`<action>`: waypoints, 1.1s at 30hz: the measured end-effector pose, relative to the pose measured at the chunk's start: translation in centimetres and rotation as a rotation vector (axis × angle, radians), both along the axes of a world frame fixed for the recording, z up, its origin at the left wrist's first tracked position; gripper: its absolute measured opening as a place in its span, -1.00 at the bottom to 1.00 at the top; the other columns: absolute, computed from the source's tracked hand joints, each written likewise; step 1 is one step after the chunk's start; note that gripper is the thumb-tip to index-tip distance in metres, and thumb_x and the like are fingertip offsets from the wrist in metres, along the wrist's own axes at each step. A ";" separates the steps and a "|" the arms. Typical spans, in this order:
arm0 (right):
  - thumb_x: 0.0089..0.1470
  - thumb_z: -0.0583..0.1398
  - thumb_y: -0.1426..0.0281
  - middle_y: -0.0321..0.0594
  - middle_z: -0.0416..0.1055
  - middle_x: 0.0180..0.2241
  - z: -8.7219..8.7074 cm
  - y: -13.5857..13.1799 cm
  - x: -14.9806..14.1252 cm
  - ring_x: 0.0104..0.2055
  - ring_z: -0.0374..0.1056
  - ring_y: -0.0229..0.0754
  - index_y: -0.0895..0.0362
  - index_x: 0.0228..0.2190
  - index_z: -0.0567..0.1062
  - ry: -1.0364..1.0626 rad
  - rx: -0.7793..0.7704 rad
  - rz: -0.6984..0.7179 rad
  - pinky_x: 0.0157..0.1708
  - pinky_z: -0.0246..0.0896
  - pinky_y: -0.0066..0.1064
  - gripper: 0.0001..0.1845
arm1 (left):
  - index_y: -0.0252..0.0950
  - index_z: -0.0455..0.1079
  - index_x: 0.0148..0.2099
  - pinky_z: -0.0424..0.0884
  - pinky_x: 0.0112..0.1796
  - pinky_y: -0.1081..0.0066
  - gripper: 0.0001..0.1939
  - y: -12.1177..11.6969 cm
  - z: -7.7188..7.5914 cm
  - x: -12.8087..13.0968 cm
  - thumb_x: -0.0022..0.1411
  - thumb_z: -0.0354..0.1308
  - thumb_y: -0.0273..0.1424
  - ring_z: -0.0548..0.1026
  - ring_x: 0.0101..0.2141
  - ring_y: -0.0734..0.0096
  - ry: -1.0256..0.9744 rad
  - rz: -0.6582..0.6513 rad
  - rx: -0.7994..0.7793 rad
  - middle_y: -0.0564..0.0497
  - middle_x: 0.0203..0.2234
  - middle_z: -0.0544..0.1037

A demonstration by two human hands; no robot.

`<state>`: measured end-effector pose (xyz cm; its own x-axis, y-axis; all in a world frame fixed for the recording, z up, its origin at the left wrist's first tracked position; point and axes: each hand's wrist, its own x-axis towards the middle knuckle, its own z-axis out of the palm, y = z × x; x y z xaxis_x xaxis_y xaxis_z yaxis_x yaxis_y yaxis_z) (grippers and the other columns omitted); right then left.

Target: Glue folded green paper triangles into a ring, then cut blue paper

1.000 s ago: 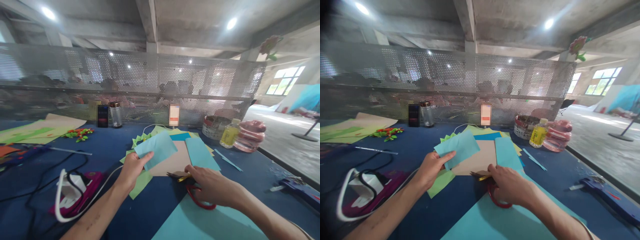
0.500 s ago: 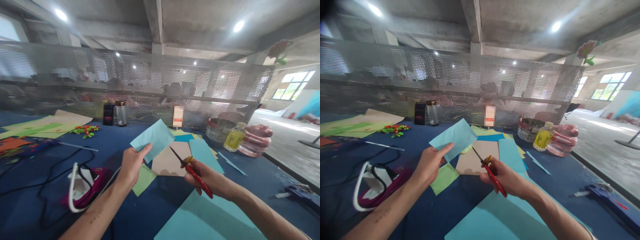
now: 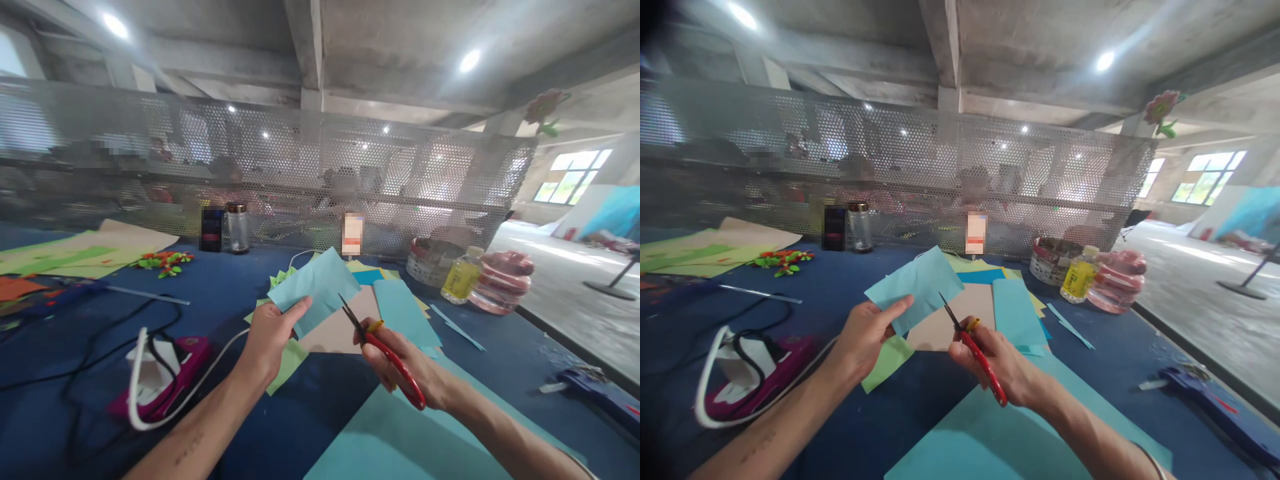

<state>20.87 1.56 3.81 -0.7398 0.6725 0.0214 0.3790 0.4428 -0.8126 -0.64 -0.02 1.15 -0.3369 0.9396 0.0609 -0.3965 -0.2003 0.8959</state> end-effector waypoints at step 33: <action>0.20 -0.04 -0.08 -0.43 0.12 -0.62 -0.6 -0.2 -0.2 -0.64 0.11 -0.39 0.11 -0.39 0.22 0.005 0.044 0.002 -0.66 -0.04 -0.54 -0.51 | -0.41 0.54 -0.13 0.51 -0.32 0.27 -0.52 -0.5 0.2 0.7 -0.12 0.42 -0.30 0.61 -0.35 0.09 -0.020 -0.101 -0.034 -0.16 -0.34 0.65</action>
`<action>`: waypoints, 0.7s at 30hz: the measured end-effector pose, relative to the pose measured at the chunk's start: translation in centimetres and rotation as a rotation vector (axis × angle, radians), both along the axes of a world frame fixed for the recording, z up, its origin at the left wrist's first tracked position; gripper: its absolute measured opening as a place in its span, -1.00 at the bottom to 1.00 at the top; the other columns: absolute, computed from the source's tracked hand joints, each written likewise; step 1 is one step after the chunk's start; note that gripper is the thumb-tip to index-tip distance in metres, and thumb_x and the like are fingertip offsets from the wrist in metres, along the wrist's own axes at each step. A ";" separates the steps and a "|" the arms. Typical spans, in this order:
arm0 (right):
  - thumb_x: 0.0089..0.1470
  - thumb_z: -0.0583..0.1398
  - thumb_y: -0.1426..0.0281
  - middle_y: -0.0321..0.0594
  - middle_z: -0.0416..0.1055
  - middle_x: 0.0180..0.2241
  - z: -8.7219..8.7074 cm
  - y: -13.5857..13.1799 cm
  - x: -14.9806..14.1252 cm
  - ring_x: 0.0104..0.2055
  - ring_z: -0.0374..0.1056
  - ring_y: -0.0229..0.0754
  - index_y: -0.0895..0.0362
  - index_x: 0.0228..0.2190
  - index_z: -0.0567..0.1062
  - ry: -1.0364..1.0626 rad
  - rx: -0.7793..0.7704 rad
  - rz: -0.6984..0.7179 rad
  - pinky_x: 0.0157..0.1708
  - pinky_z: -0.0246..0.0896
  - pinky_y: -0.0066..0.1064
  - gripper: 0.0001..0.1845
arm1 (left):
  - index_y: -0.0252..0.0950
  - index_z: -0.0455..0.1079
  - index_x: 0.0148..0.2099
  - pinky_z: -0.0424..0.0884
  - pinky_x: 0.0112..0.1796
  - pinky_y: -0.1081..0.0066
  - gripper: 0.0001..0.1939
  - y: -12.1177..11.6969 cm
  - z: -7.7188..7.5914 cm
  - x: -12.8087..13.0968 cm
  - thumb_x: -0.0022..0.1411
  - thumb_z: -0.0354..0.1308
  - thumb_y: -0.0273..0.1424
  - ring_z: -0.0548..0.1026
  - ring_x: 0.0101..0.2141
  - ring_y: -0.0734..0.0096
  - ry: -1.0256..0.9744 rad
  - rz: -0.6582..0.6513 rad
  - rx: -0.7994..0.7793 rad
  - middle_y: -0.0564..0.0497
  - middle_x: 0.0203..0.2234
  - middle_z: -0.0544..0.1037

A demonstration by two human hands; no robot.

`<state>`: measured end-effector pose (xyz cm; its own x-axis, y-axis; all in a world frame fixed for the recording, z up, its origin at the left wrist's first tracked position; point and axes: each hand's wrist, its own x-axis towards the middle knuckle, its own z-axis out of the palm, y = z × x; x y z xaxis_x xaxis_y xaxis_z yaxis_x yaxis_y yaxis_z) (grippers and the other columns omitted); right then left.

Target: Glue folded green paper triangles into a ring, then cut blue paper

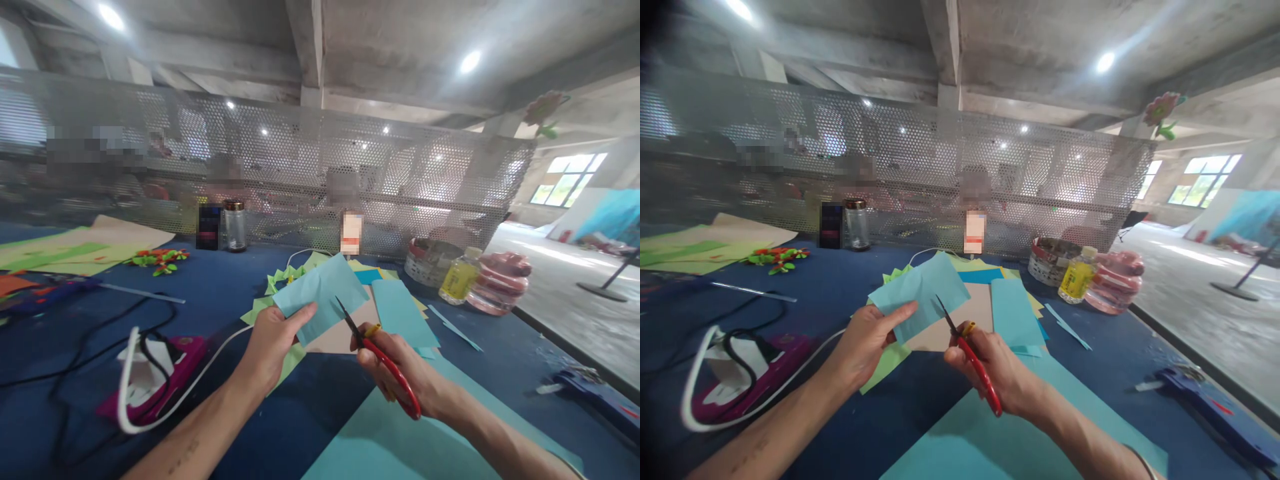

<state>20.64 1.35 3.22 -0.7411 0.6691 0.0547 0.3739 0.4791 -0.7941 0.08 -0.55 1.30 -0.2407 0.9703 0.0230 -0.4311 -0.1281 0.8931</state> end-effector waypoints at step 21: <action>0.14 0.05 -0.07 -0.50 0.08 -0.74 -0.3 0.0 -0.7 -0.77 0.08 -0.40 0.13 -0.42 0.26 -0.009 -0.102 -0.142 -0.77 -0.04 -0.57 -0.51 | -0.41 0.53 -0.11 0.49 -0.30 0.24 -0.53 -0.1 0.0 0.0 -0.08 0.41 -0.30 0.60 -0.35 0.11 -0.001 -0.051 0.042 -0.15 -0.32 0.65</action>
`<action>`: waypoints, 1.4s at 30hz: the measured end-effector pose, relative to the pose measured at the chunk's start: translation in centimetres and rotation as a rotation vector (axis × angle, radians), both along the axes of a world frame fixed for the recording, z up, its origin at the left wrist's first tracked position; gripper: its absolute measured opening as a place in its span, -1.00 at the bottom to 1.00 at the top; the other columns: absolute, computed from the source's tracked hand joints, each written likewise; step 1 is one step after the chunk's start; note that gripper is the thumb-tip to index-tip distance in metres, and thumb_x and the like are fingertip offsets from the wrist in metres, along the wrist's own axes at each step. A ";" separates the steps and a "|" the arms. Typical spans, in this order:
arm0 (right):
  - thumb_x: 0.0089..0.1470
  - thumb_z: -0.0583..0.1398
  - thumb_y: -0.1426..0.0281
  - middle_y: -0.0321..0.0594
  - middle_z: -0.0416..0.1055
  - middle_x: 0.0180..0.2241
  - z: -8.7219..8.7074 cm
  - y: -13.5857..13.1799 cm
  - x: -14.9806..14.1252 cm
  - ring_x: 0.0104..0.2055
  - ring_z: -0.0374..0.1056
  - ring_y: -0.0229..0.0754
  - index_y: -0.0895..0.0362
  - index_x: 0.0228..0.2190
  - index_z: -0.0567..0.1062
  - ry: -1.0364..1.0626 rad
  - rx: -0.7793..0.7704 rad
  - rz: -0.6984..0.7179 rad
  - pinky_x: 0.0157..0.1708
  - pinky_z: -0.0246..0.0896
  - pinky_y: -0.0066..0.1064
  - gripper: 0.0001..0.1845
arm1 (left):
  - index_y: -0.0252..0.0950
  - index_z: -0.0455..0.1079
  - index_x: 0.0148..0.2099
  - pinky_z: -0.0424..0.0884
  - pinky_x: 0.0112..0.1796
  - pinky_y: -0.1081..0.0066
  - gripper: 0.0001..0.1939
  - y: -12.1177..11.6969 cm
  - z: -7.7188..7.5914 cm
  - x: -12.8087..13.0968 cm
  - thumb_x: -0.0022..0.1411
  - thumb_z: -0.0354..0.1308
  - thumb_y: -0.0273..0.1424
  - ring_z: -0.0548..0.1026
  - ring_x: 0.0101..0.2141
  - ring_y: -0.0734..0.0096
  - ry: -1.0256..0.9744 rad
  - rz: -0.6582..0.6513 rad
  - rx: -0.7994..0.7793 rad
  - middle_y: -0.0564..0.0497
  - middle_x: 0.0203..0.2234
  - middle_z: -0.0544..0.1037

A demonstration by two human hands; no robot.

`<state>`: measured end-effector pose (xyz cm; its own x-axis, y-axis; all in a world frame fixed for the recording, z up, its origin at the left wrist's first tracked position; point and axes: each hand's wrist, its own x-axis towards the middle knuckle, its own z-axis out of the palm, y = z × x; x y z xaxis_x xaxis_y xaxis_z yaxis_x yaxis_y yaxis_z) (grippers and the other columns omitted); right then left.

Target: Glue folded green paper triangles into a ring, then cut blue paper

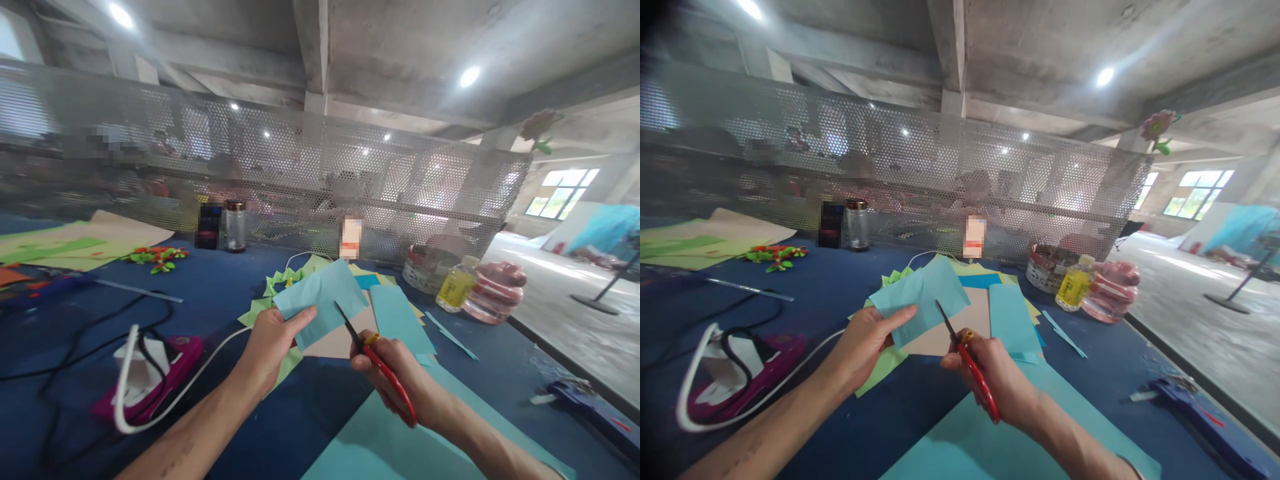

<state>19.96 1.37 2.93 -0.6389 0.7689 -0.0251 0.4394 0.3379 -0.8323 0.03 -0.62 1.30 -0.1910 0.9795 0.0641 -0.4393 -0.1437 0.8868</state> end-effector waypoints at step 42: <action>0.10 0.01 -0.15 -0.49 0.12 -0.74 -1.1 0.2 0.3 -0.76 0.19 -0.33 0.11 -0.43 0.22 0.011 0.092 0.017 -0.80 0.05 -0.55 -0.45 | -0.37 0.51 -0.07 0.48 -0.26 0.22 -0.51 -0.4 -0.3 0.5 -0.07 0.39 -0.27 0.60 -0.32 0.08 0.041 -0.122 -0.082 -0.17 -0.30 0.64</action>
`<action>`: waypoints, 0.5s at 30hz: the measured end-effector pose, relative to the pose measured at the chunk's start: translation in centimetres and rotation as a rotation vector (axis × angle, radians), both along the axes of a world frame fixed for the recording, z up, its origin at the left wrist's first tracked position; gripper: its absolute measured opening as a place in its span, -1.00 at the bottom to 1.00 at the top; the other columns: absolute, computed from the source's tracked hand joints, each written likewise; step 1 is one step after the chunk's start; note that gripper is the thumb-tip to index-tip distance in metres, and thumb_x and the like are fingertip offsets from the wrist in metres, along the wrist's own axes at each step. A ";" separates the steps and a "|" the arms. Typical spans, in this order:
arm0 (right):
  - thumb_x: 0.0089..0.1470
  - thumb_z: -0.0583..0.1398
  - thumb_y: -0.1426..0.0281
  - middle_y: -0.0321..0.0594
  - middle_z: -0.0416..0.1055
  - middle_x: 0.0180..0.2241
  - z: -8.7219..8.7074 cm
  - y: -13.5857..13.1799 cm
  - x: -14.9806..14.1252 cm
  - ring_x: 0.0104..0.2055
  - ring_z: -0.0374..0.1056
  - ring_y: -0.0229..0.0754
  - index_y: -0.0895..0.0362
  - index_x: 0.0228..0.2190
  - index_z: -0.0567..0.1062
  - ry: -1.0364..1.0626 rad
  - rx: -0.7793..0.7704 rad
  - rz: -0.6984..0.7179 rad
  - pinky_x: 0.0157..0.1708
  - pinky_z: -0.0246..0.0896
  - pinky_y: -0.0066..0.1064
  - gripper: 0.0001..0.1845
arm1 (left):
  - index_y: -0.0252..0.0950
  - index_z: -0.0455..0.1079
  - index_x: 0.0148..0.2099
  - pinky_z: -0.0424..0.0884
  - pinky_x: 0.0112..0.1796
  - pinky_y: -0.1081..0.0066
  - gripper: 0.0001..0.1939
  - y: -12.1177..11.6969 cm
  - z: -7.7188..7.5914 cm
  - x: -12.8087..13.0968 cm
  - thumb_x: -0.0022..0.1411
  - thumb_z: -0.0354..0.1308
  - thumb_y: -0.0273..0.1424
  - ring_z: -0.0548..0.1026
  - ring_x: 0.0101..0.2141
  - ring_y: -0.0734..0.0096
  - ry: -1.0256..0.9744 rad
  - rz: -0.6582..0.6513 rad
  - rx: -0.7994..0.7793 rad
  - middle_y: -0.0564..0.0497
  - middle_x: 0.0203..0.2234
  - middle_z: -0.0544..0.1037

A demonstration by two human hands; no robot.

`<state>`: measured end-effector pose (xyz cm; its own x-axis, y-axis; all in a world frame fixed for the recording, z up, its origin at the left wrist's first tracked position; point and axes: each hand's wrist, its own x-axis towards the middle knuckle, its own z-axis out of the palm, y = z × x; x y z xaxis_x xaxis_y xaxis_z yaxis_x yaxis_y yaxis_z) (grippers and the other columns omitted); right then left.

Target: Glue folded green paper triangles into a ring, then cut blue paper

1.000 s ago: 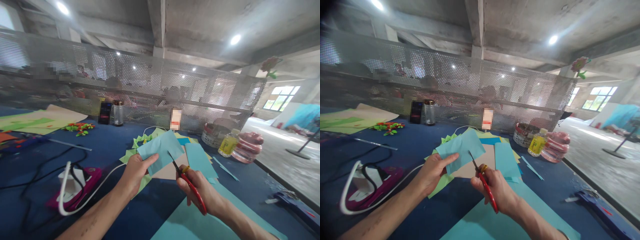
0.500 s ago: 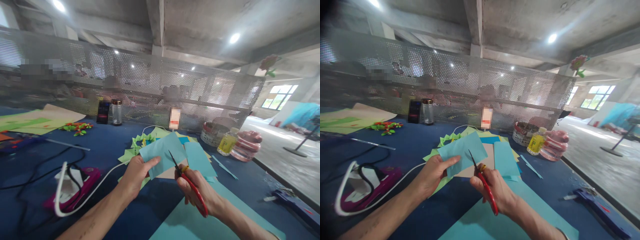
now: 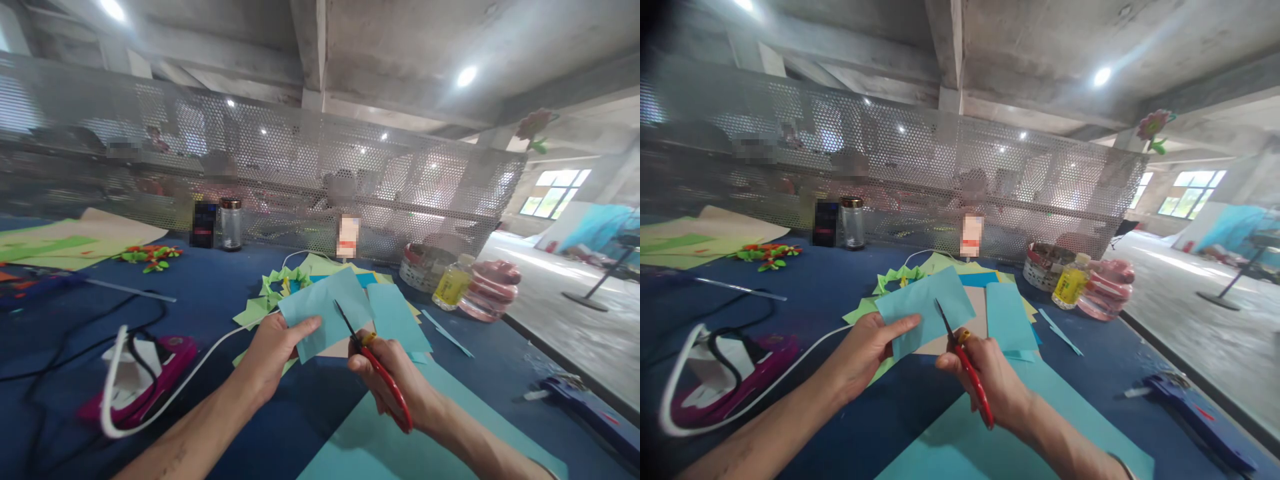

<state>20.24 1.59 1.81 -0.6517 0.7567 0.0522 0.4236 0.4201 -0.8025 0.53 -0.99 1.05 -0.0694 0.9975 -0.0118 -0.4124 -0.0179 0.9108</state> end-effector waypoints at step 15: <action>0.10 0.02 -0.14 -0.43 0.15 -0.60 0.3 -0.1 0.2 -0.70 0.26 -0.36 0.12 -0.43 0.23 -0.022 0.050 0.015 -0.77 0.14 -0.60 -0.45 | -0.36 0.48 -0.03 0.45 -0.29 0.31 -0.48 -0.2 0.2 -0.1 -0.06 0.38 -0.28 0.58 -0.33 0.18 0.016 0.006 -0.008 -0.14 -0.27 0.63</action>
